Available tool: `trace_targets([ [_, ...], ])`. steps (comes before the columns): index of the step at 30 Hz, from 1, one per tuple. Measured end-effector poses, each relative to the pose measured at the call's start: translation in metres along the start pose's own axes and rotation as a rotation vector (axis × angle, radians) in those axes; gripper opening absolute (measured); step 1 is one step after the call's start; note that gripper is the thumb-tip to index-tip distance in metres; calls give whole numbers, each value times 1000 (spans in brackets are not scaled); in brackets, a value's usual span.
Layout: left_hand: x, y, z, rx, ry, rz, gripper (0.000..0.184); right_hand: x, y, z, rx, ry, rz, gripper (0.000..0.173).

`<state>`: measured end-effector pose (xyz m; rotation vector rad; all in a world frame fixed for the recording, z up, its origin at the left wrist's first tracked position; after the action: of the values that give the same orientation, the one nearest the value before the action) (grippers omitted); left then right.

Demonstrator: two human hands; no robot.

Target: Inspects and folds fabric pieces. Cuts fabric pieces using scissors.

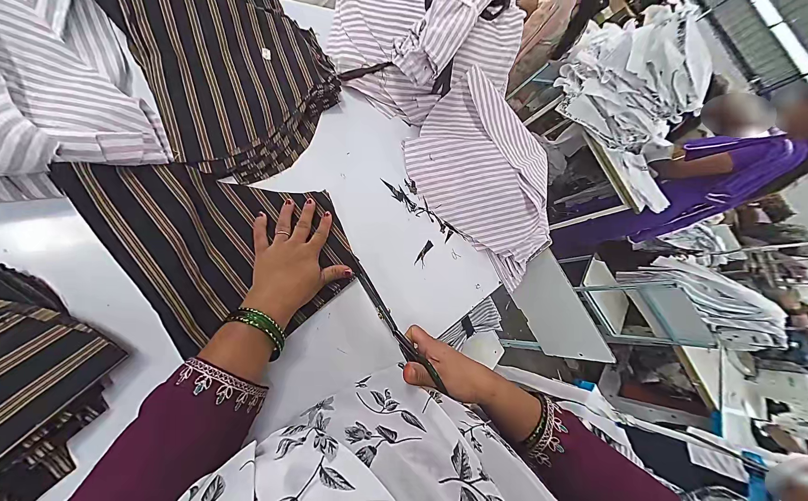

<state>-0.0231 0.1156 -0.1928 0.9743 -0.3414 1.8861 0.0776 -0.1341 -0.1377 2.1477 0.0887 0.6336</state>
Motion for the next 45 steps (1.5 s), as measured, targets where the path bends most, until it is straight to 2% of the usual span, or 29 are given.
trace_targets([
  [3,1,0,0,11,8,-6,100,-4,0,-1,0,-16,34,70],
  [9,-1,-1,0,-2,19,20,100,-20,-3,5,103,-117,176,52],
  [13,-1,-1,0,4,22,17,99,-27,-5,9,117,-134,225,52],
  [17,1,-1,2,34,17,-19,100,-26,-5,9,94,-150,171,52],
  [21,1,-1,2,31,19,-21,98,-11,-3,0,40,-111,42,71],
  [25,-1,-1,1,12,23,0,95,-5,-10,-9,51,-24,66,61],
  [30,0,0,2,9,30,1,93,-17,-12,-13,110,-49,184,44],
  [35,0,0,2,12,33,-3,94,-22,-16,-9,151,-84,199,44],
  [40,0,0,2,21,21,-11,95,-10,-15,-13,76,-81,116,64],
  [45,0,-1,2,18,15,-12,96,-9,-21,-19,75,-171,118,49],
])
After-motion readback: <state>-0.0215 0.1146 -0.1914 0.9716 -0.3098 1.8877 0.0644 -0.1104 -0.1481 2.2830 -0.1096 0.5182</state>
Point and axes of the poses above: each hand's wrist, its own y-axis away from the middle knuckle, its own x-axis out of the back of the hand, z = x × y, the point moved 2 cm from there along -y, towards the middle knuckle, and after that the axes turned 14 degrees about y, right-handed, at the moved point
